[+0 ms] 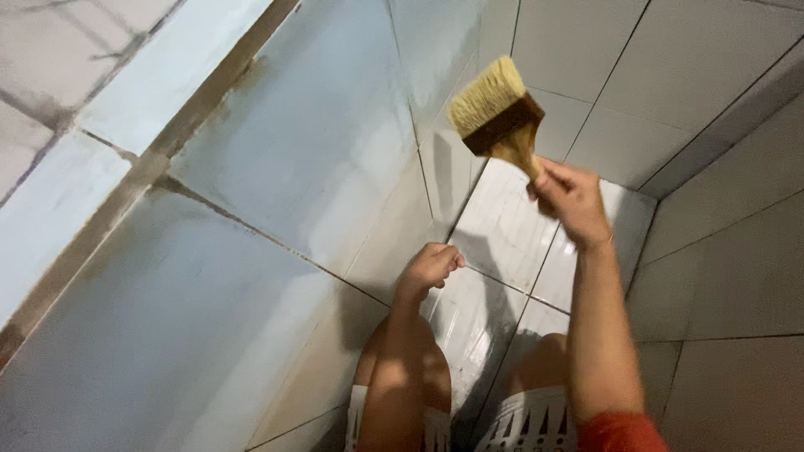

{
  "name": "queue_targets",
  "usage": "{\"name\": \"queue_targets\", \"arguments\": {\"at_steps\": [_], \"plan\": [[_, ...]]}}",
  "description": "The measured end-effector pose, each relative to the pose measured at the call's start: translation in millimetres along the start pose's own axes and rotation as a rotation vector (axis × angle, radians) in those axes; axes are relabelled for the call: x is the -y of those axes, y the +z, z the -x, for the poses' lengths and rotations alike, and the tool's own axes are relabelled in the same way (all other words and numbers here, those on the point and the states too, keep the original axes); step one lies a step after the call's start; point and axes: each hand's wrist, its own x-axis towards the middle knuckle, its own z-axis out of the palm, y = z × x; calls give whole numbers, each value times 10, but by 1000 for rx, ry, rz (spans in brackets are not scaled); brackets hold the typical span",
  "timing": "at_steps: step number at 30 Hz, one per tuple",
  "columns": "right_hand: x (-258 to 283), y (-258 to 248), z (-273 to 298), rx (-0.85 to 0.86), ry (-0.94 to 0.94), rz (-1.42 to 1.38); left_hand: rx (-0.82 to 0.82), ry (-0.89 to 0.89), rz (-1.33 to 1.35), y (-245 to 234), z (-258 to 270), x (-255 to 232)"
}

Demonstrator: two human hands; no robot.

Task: The person dips a brush into a dish containing cleaning liquid and scrubs the tiled walls with the brush.

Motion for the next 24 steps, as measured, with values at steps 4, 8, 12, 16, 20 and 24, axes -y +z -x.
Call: {"name": "queue_targets", "arguments": {"at_steps": [4,8,12,16,20,24], "plan": [[179,-68,-541,132,13,8,51,55,23,8,101,-75],[275,8,-702,199,118,205,35,-10,-21,-10,137,-70],[437,-42,-736,219,128,662,23,-51,22,3,20,-35],[741,-232,-728,187,-39,589,23,79,105,-40,54,3],[778,-162,-701,172,-264,632,15,95,96,-44,51,7],[625,94,-468,241,-62,870,-12,46,-1,41,-8,-40]]}}
